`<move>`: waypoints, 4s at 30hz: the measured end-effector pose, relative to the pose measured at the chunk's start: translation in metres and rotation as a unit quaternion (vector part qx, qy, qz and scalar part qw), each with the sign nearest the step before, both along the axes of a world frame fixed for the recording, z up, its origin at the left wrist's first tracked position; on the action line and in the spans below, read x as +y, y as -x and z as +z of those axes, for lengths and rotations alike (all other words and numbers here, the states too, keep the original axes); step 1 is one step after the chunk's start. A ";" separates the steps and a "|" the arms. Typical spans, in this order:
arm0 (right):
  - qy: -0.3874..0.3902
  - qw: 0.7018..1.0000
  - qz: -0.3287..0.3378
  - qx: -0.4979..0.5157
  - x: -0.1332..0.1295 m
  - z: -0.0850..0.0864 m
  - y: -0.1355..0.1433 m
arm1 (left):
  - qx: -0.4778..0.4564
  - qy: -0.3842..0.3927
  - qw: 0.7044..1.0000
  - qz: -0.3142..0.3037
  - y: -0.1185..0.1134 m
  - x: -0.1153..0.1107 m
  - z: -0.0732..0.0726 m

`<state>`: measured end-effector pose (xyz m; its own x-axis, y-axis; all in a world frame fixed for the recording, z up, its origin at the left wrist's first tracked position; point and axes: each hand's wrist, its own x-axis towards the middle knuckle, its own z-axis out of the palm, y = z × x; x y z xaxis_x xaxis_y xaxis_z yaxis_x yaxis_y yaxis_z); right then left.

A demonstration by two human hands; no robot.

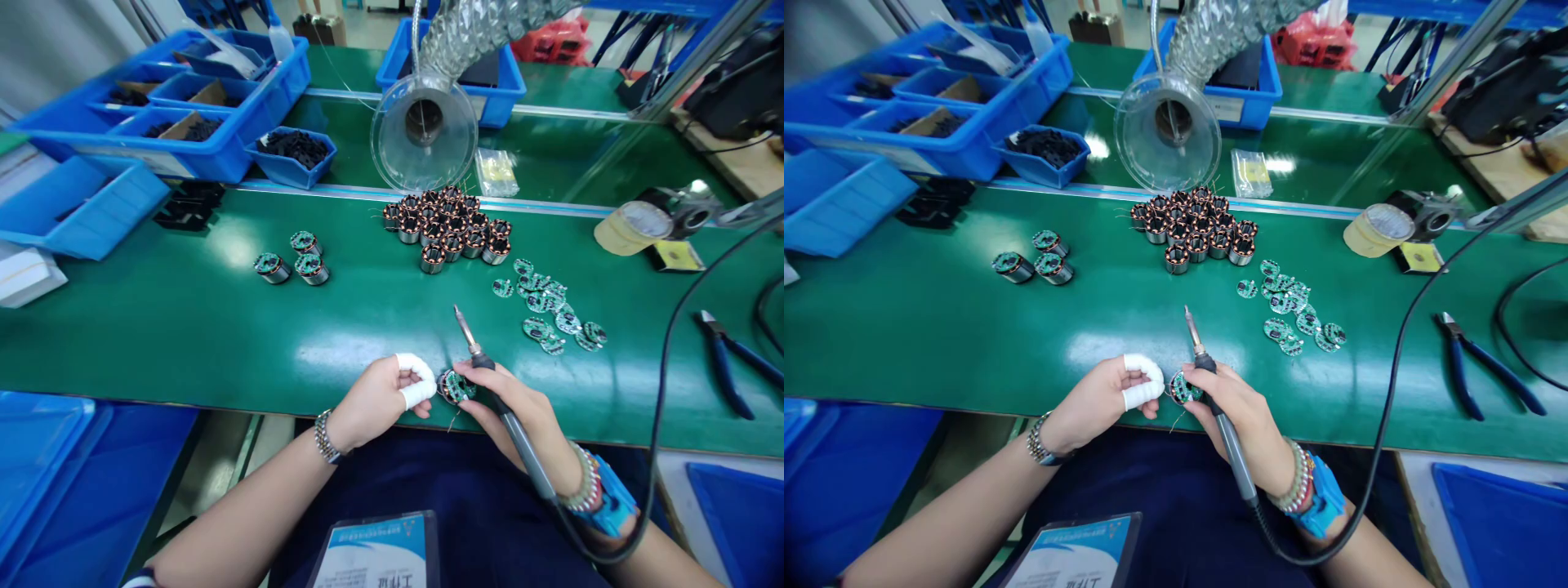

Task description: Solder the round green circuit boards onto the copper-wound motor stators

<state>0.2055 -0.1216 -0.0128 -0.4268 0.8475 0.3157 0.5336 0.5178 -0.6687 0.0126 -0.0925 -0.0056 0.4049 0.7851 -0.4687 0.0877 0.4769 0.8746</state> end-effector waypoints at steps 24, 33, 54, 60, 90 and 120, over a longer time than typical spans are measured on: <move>0.023 0.999 0.018 0.038 0.006 -0.003 -0.001 | 0.099 -0.387 0.894 -0.203 0.007 0.018 -0.001; 0.018 0.999 0.016 0.039 0.005 -0.003 -0.001 | 0.130 -0.393 0.894 -0.169 0.008 0.011 -0.003; -0.085 0.995 -0.015 0.052 -0.007 0.029 -0.018 | 0.116 -0.417 0.889 -0.148 0.006 0.011 -0.005; -0.079 0.996 0.030 0.042 -0.015 0.058 -0.021 | 0.112 -0.412 0.893 -0.143 0.006 0.011 -0.004; -0.043 0.997 0.043 0.047 -0.015 0.058 -0.016 | 0.115 -0.423 0.888 -0.139 0.005 0.011 -0.006; -0.075 0.995 -0.020 -0.063 -0.001 -0.006 -0.001 | 0.067 -0.068 0.995 -0.018 -0.007 -0.018 0.004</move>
<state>0.2067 -0.1231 -0.0184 -0.4383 0.8116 0.3863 0.6305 0.5840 -0.5113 0.0198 -0.1102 -0.0014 0.3751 0.8315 -0.4098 0.2221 0.3486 0.9106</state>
